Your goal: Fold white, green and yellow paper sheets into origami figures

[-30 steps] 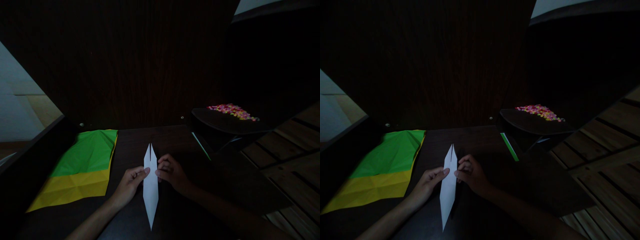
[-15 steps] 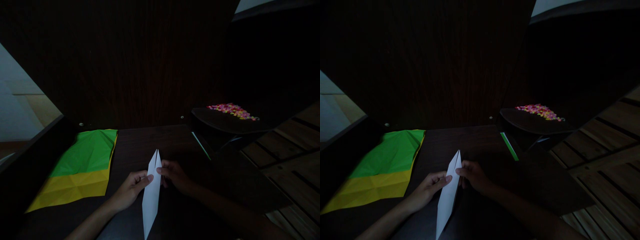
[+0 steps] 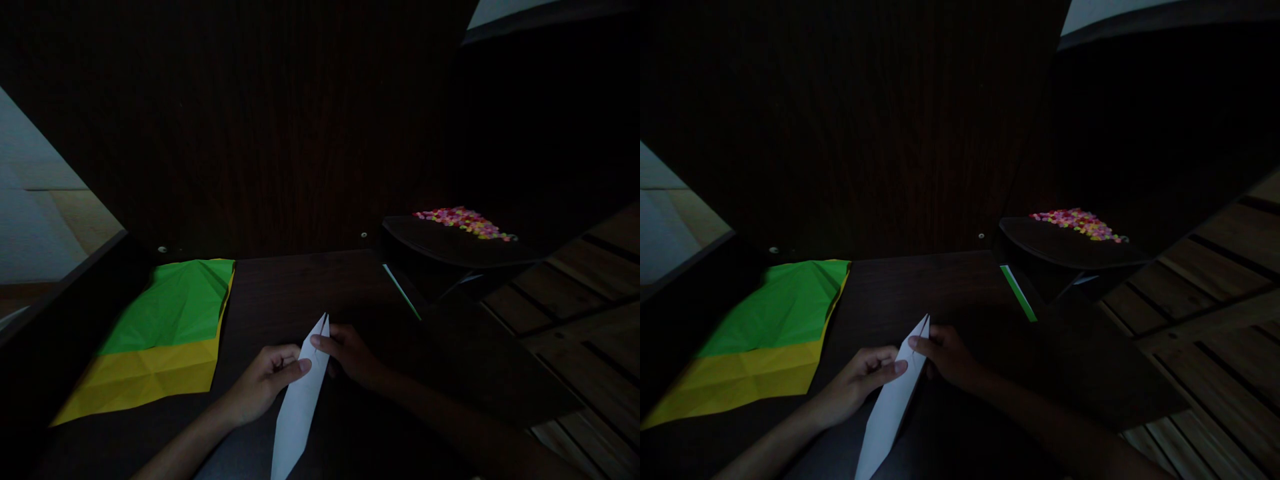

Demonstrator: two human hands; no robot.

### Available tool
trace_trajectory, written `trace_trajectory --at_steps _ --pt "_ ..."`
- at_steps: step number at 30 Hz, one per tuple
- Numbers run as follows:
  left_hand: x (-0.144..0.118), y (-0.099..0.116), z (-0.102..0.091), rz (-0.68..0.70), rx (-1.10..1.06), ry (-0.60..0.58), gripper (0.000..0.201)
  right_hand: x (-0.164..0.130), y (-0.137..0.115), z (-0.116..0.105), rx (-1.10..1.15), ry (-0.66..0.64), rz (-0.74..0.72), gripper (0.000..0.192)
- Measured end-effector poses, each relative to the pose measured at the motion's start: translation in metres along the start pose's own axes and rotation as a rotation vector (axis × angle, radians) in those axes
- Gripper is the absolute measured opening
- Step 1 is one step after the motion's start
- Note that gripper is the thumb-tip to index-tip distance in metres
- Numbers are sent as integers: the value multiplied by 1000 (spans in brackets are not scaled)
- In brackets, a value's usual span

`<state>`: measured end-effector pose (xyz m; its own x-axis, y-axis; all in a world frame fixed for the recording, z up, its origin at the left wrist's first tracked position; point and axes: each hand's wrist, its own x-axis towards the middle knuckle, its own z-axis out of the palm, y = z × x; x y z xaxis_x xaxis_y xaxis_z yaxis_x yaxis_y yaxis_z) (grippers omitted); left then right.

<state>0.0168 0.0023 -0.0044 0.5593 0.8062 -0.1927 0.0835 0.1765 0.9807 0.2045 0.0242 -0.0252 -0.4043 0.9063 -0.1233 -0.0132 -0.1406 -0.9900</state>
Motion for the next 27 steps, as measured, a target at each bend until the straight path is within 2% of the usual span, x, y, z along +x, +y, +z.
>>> trace_trajectory --at_steps 4,13,22,27 --pt "0 -3 1 -30 -22 -32 32 0 -2 1 -35 16 -1 47" --pt "0 -4 5 -55 -136 -142 25 -1 2 0 -87 13 -1 53" --pt "-3 -1 6 -49 -118 -184 20 -6 -7 -2 -60 -93 -44 30" --pt "-3 -2 8 -90 -160 -218 20 -7 -5 -1 -44 -108 -59 32"
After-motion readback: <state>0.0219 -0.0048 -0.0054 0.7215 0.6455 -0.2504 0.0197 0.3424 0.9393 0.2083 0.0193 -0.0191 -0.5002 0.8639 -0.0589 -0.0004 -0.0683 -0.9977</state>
